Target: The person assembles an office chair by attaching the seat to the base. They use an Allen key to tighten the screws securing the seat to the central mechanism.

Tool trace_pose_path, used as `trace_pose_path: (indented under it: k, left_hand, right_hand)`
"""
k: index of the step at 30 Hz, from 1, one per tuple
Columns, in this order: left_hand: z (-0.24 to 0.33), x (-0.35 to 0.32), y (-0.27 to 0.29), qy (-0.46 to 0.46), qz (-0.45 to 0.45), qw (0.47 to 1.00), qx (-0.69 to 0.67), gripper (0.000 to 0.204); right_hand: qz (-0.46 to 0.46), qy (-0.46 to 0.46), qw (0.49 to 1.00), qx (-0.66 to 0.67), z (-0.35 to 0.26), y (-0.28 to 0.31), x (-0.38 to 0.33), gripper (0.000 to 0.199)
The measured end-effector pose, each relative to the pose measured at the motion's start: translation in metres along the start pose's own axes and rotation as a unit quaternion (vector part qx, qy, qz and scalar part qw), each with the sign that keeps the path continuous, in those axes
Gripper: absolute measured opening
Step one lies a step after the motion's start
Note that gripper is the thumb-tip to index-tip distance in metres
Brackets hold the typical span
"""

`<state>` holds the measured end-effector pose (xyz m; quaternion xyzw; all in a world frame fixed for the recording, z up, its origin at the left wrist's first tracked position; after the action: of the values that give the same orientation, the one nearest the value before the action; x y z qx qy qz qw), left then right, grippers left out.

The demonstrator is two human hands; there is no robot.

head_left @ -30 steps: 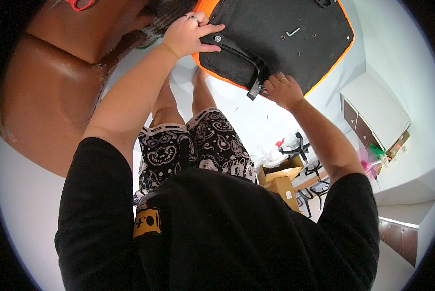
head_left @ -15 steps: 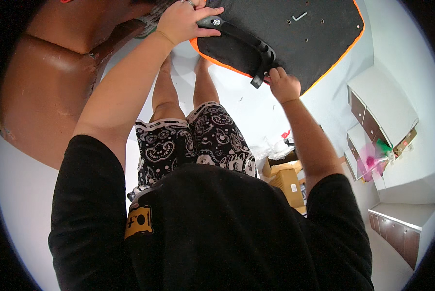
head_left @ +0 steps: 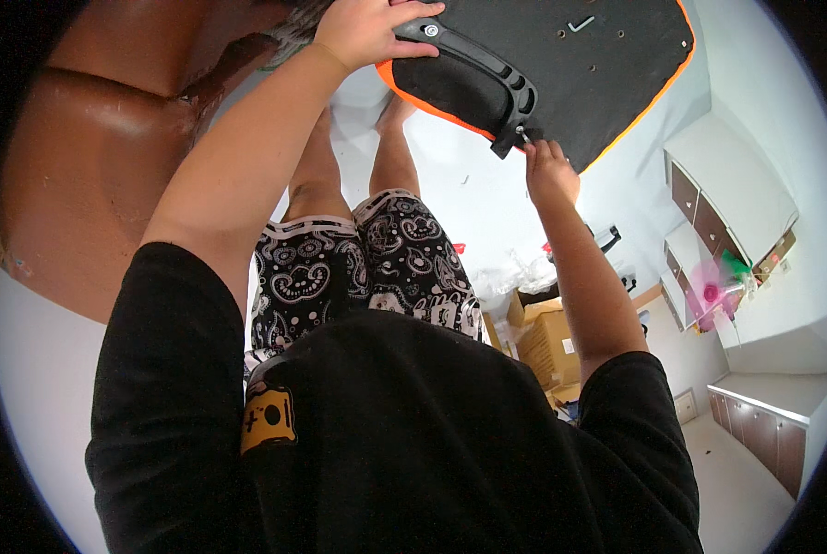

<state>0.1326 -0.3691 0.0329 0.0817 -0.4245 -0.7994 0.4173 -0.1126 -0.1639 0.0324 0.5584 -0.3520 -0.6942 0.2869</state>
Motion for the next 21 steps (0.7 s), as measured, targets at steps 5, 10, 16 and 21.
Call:
trace_pose_path:
  k: [5, 10, 16, 21]
  left_hand:
    - [0.005, 0.012, -0.011, -0.032, 0.021, 0.999, -0.004, 0.052]
    - [0.011, 0.023, -0.023, -0.032, 0.023, 0.999, -0.011, 0.052]
    - [0.021, 0.043, -0.033, -0.018, -0.007, 1.000, 0.012, 0.054]
    - [0.028, 0.052, -0.040, -0.005, -0.001, 1.000, 0.016, 0.055]
  right_hand:
    - [-0.027, -0.052, 0.998, -0.016, 0.016, -0.003, 0.007, 0.035]
    - [0.017, -0.150, 0.986, 0.064, 0.029, -0.010, 0.002, 0.035]
    - [0.071, -0.278, 0.943, 0.170, 0.031, -0.020, -0.005, 0.034]
    - [0.102, -0.463, 0.822, 0.315, 0.016, -0.029, -0.014, 0.045]
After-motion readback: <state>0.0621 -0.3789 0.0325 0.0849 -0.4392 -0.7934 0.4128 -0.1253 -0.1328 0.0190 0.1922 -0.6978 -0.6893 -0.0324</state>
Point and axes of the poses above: each hand's wrist, its own x-axis towards the middle knuckle, its own y-axis out of the back of the hand, z = x × y, the point moved 7 cm from there along x, towards the middle knuckle, and after that the axes turned 1 degree about -y, right-handed, at the moved point
